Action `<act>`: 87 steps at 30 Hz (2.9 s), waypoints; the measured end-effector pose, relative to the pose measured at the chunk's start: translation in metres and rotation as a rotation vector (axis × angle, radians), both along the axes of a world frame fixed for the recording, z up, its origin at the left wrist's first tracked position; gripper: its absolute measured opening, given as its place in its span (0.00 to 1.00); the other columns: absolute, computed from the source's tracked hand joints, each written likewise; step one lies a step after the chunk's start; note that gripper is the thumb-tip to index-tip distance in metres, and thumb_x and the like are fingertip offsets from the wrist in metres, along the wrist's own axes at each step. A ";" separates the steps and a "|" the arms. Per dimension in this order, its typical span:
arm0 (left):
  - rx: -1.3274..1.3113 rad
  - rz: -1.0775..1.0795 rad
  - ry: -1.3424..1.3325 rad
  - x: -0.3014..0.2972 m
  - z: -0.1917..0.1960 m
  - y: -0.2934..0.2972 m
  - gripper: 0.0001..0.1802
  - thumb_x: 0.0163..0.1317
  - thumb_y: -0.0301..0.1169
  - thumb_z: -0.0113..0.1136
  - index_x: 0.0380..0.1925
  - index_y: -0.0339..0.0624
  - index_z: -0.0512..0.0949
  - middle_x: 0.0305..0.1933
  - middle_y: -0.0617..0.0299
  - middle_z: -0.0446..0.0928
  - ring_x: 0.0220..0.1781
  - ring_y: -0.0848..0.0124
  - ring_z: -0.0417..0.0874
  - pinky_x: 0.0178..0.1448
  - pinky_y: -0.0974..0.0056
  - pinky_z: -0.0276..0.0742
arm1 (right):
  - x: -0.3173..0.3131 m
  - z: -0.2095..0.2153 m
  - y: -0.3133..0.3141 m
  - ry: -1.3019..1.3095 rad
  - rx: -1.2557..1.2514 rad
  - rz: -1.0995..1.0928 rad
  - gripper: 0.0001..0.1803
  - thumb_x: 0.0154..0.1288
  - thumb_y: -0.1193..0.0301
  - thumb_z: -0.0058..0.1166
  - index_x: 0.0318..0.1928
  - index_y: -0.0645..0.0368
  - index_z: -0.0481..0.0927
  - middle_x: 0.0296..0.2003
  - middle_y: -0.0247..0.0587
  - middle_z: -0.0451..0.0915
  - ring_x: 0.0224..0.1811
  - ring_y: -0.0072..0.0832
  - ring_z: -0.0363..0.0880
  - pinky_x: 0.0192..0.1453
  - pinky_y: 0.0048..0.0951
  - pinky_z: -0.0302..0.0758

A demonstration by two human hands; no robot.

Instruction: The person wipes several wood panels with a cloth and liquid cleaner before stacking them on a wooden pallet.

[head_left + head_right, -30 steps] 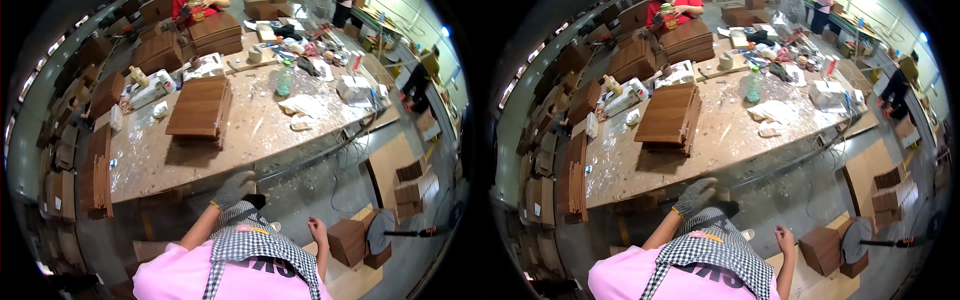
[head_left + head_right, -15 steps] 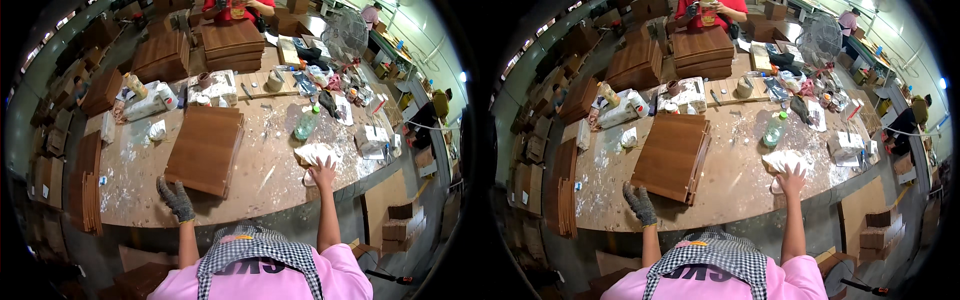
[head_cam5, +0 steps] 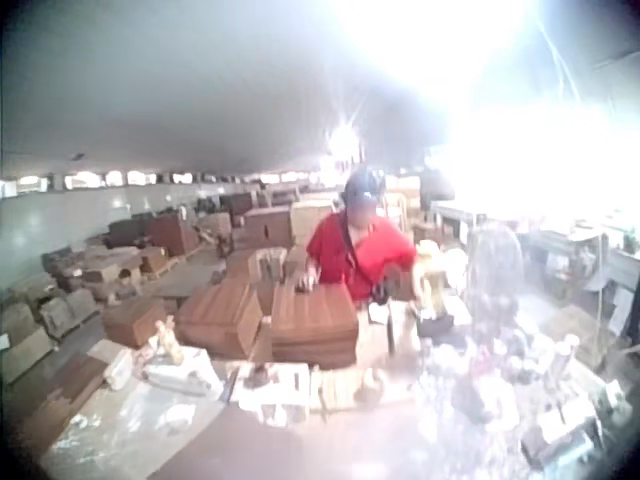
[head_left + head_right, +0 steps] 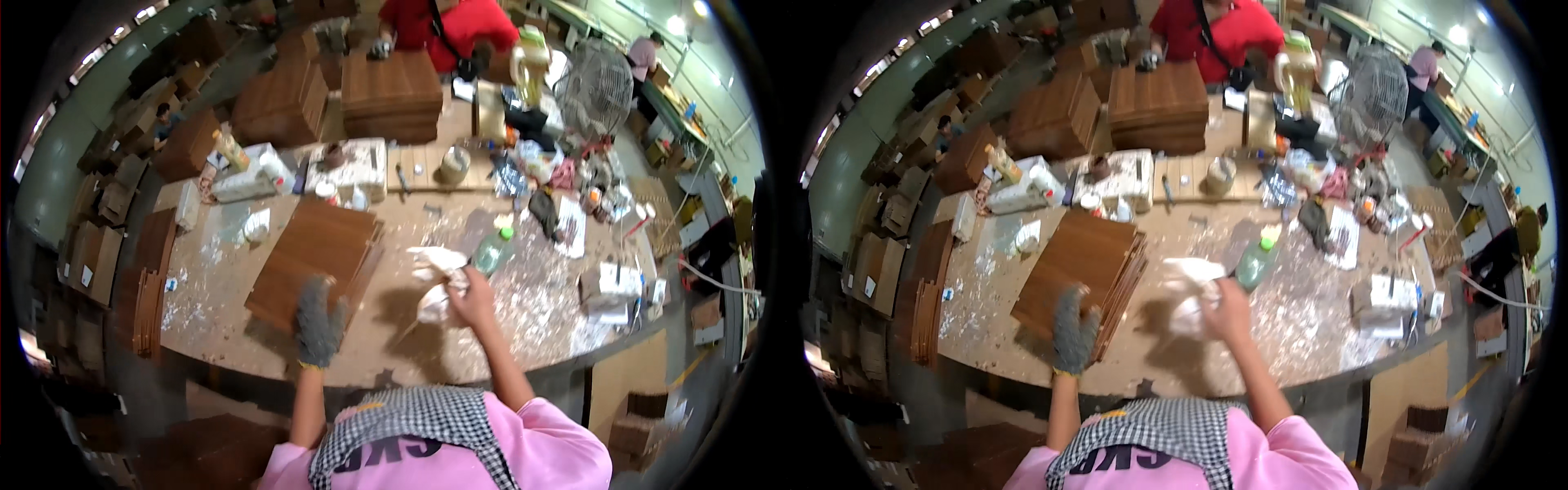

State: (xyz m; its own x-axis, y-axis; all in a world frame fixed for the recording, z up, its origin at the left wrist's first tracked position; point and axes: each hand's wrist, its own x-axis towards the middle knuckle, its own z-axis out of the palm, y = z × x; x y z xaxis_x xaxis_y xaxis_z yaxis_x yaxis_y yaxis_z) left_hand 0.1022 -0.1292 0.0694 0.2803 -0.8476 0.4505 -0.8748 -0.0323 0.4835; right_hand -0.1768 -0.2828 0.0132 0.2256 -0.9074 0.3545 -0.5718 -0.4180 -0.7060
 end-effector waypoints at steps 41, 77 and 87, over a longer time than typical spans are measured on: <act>0.386 -0.177 -0.200 0.048 -0.068 -0.235 0.18 0.59 0.40 0.59 0.45 0.44 0.84 0.46 0.46 0.82 0.51 0.49 0.79 0.60 0.51 0.73 | -0.070 -0.013 -0.142 0.030 -0.174 -0.086 0.22 0.53 0.74 0.67 0.49 0.62 0.75 0.42 0.54 0.78 0.44 0.51 0.77 0.49 0.43 0.75; 0.456 -0.185 -0.177 0.085 -0.067 -0.240 0.21 0.62 0.48 0.56 0.32 0.40 0.84 0.38 0.45 0.83 0.44 0.47 0.81 0.57 0.47 0.74 | 0.043 0.033 -0.194 0.189 -0.218 -0.107 0.15 0.57 0.75 0.62 0.46 0.61 0.76 0.43 0.50 0.76 0.44 0.50 0.76 0.49 0.45 0.74; 0.423 -0.273 -0.271 0.079 -0.060 -0.247 0.22 0.66 0.45 0.49 0.32 0.38 0.84 0.39 0.43 0.82 0.43 0.46 0.82 0.52 0.46 0.76 | 0.199 -0.126 -0.044 0.505 -0.088 0.315 0.09 0.62 0.69 0.51 0.39 0.60 0.79 0.35 0.47 0.79 0.41 0.43 0.77 0.48 0.43 0.73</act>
